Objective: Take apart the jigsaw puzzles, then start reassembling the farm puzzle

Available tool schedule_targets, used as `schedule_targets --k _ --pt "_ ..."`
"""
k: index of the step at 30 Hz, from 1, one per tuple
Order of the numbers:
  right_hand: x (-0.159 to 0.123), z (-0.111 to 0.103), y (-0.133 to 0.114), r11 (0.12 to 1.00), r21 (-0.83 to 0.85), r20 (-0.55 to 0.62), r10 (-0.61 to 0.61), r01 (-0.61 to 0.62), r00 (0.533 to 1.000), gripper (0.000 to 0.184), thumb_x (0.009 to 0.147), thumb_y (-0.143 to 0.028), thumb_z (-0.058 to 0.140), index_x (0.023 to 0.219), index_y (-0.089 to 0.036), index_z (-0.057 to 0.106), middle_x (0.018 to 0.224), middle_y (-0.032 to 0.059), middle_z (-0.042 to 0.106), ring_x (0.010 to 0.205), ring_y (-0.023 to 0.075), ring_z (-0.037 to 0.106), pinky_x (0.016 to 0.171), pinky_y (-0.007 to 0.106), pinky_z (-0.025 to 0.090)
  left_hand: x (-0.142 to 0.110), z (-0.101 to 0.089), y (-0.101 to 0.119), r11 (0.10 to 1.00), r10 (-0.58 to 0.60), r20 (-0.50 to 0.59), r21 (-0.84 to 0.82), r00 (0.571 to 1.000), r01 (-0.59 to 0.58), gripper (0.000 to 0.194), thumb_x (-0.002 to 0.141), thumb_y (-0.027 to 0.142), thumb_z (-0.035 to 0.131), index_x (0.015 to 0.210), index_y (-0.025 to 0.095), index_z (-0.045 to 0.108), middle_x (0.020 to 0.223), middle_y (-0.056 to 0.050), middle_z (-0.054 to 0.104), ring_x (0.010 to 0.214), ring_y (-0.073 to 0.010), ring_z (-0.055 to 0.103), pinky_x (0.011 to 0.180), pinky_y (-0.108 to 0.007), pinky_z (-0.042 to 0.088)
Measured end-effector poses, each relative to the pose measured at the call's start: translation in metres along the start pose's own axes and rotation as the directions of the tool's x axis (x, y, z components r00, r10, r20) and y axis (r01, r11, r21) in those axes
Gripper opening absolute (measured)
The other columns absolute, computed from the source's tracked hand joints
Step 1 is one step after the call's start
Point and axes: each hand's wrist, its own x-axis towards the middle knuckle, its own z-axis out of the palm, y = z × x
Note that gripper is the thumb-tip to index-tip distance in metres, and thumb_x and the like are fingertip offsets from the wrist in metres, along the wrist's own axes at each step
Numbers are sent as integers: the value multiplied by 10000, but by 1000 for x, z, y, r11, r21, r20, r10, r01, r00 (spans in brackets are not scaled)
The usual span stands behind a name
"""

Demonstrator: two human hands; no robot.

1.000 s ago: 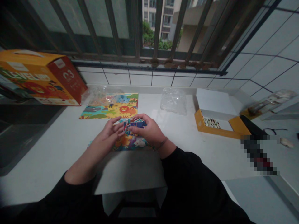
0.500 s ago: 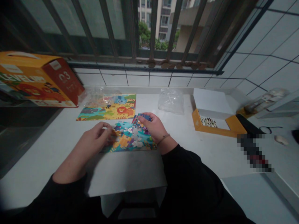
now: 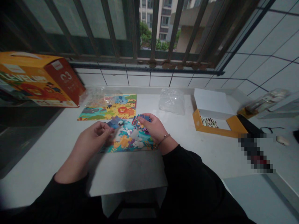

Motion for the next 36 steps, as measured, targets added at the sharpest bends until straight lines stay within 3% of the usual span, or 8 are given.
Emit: schedule_targets --k 3,6,8,12,18,22,25,36 --pt "-2 2 -4 998 54 52 -17 14 999 559 747 -569 970 1126 -242 722 1015 27 779 900 195 728 919 380 606 0 2 0 982 6 -14 -187 1000 -8 487 853 531 805 1186 272 562 832 10 755 720 -232 777 561 -303 610" --pt "-6 5 -7 995 94 116 -31 21 993 590 745 -596 965 1150 -252 709 1025 28 776 905 204 730 910 380 611 0 5 2 970 -48 32 -236 998 54 709 814 512 838 1373 265 479 859 2 785 703 -237 783 589 -331 629" --pt "-8 7 -7 994 107 166 -30 13 986 613 730 -604 973 1156 -256 703 1025 25 773 898 204 732 907 382 614 0 6 4 971 -77 81 -222 994 93 669 802 523 844 1320 227 541 794 -4 774 701 -240 782 622 -336 627" --pt "-10 11 -1 998 61 217 15 -29 976 621 712 -569 995 1159 -254 700 1020 19 773 855 192 732 894 383 617 -6 8 11 948 -53 223 -296 973 119 458 809 569 850 1017 218 644 743 -12 750 732 -222 765 681 -330 609" --pt "-12 14 0 991 78 296 82 -109 952 587 759 -564 970 1144 -223 687 1019 35 787 868 197 752 922 389 618 -11 10 20 875 6 371 -451 929 174 476 780 561 919 976 221 650 889 -11 782 748 -163 730 690 -283 569" --pt "-13 14 -2 983 121 339 92 -140 936 575 767 -555 973 1134 -212 693 1016 41 792 874 198 756 933 385 617 -11 8 22 885 11 369 -436 929 163 470 793 569 910 960 217 646 822 10 756 697 -143 695 667 -265 539" --pt "-12 15 0 986 116 304 83 -123 949 575 744 -539 991 1119 -214 700 993 33 786 847 187 745 905 372 614 -10 6 21 912 -27 359 -373 933 170 486 793 600 895 965 210 661 749 12 737 639 -138 663 636 -262 514" --pt "-12 16 -2 991 62 257 96 -115 962 629 688 -566 1007 1109 -226 688 947 10 760 815 180 715 831 357 604 -7 5 13 905 -63 378 -369 924 212 574 747 637 921 1004 190 668 759 -1 740 650 -147 675 642 -266 520"
